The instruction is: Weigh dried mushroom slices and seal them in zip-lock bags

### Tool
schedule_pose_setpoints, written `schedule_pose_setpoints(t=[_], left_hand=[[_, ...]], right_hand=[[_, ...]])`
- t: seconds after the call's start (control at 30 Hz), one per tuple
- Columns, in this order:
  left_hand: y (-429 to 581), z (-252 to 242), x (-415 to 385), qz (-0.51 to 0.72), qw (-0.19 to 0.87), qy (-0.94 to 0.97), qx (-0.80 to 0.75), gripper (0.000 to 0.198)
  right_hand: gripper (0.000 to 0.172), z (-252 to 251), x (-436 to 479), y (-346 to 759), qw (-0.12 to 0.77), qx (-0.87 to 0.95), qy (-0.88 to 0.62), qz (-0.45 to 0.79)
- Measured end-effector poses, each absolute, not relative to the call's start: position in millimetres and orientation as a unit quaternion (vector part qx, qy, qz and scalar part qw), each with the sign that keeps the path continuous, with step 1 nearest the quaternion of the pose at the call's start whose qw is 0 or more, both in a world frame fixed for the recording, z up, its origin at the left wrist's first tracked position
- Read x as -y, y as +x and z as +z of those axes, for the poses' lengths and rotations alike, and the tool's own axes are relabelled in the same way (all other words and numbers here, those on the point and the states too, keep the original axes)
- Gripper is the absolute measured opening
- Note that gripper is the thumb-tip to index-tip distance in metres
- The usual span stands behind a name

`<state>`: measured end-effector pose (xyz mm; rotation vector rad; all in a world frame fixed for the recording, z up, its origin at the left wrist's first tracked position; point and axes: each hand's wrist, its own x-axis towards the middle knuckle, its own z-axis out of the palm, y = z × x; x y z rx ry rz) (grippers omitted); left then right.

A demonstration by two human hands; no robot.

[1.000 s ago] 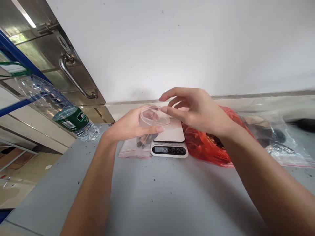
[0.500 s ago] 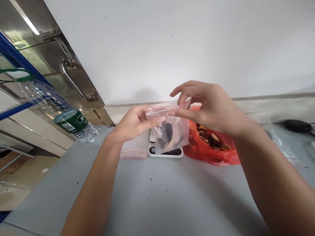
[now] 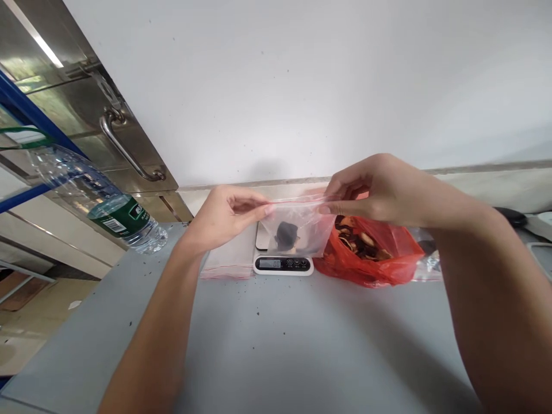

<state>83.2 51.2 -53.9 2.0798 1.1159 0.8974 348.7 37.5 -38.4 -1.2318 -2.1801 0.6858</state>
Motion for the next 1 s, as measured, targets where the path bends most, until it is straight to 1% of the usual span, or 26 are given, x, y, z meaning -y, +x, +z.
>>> schedule_pose_setpoints(t=[0.13,0.23,0.3,0.4,0.5,0.63,0.7,0.77,0.87,1.0], left_hand=[[84.8,-55.2,-51.3,0.344,0.280,0.784,-0.433,0.020],[84.6,-55.4,-51.4,0.344,0.251,0.803,-0.417,0.021],[85.4,-55.6,-51.1,0.341,0.228,0.817,-0.405,0.023],[88.4,-57.7,-51.2,0.356,0.210,0.829,-0.378,0.021],[91.9,-62.7,-52.7,0.388,0.200,0.830,-0.347,0.017],[93.3,-68.5,-54.9,0.392,0.174,0.843,-0.325,0.012],[92.8,-68.8,-54.9,0.379,0.152,0.854,-0.322,0.015],[92.7,-67.7,-54.1,0.363,0.139,0.863,-0.321,0.019],[94.2,-66.8,-53.3,0.363,0.147,0.861,-0.325,0.022],[95.3,-70.1,-55.9,0.400,0.179,0.839,-0.324,0.011]], right_hand=[[0.037,-36.9,-35.5,349.4,0.258,0.816,-0.445,0.265],[0.039,-37.9,-36.3,350.1,0.264,0.811,-0.442,0.279],[0.037,-38.8,-38.3,351.0,0.256,0.816,-0.432,0.288],[0.027,-40.2,-40.6,350.9,0.237,0.830,-0.410,0.295],[0.020,-43.5,-41.1,347.2,0.262,0.830,-0.391,0.299],[0.028,-50.1,-43.3,341.6,0.299,0.821,-0.358,0.329],[0.029,-51.8,-44.8,340.0,0.289,0.826,-0.354,0.331],[0.027,-51.9,-45.5,338.7,0.271,0.835,-0.358,0.318],[0.024,-51.0,-44.9,336.9,0.283,0.836,-0.358,0.306],[0.032,-51.4,-43.5,336.6,0.317,0.829,-0.335,0.315]])
